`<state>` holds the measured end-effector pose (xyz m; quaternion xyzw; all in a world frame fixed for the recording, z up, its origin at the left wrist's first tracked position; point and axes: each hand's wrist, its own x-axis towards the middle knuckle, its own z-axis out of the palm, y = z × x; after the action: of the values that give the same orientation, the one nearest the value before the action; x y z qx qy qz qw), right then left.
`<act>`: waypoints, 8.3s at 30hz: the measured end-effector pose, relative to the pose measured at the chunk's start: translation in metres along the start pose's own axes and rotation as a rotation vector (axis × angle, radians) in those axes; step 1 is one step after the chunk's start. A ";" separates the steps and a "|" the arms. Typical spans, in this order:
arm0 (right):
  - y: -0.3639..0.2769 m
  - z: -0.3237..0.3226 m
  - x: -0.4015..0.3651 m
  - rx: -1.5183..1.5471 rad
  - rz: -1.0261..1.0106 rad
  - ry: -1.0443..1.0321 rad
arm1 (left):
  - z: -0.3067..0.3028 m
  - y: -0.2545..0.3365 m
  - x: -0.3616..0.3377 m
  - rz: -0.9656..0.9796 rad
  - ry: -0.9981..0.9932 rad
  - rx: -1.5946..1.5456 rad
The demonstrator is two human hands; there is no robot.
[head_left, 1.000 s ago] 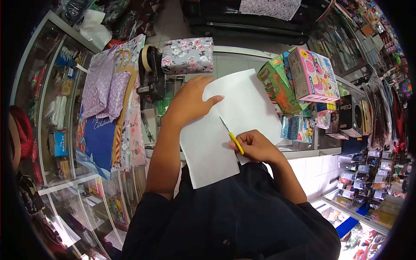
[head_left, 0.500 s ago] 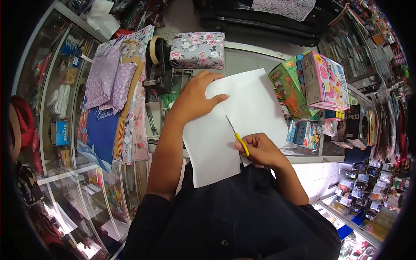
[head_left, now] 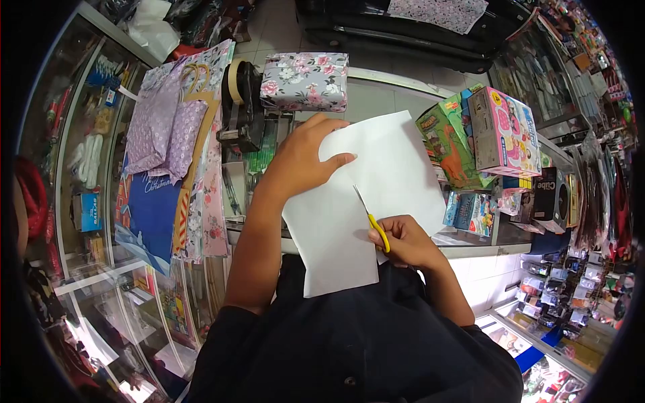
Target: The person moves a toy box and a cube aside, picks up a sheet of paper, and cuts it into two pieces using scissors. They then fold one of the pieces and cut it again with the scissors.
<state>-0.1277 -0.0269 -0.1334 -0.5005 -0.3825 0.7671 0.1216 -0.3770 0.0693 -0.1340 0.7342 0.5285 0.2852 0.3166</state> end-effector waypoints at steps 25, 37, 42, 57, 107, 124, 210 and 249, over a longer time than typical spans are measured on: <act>-0.014 0.010 0.007 -0.073 0.124 0.105 | -0.007 -0.009 -0.016 0.159 -0.314 0.166; -0.016 0.016 0.004 0.037 0.184 0.128 | -0.001 -0.010 -0.018 0.081 -0.395 0.224; -0.014 0.015 0.003 0.088 0.165 0.109 | -0.001 -0.011 -0.018 0.088 -0.402 0.243; -0.018 0.022 -0.001 0.153 0.175 0.124 | 0.000 -0.014 -0.019 0.105 -0.391 0.237; -0.017 0.026 0.017 0.118 0.099 0.153 | -0.003 -0.015 -0.022 0.111 -0.333 0.189; -0.018 0.025 0.018 0.078 0.118 0.189 | -0.006 -0.017 -0.019 0.120 -0.261 0.128; -0.029 0.006 0.034 0.000 0.035 0.091 | -0.013 -0.028 -0.009 0.102 -0.218 0.057; -0.033 -0.012 0.035 0.129 0.067 -0.044 | 0.029 -0.018 -0.065 0.170 -0.014 -0.290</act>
<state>-0.1402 0.0211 -0.1365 -0.4869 -0.3176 0.8048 0.1194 -0.3838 0.0064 -0.1713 0.7247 0.4157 0.3791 0.3977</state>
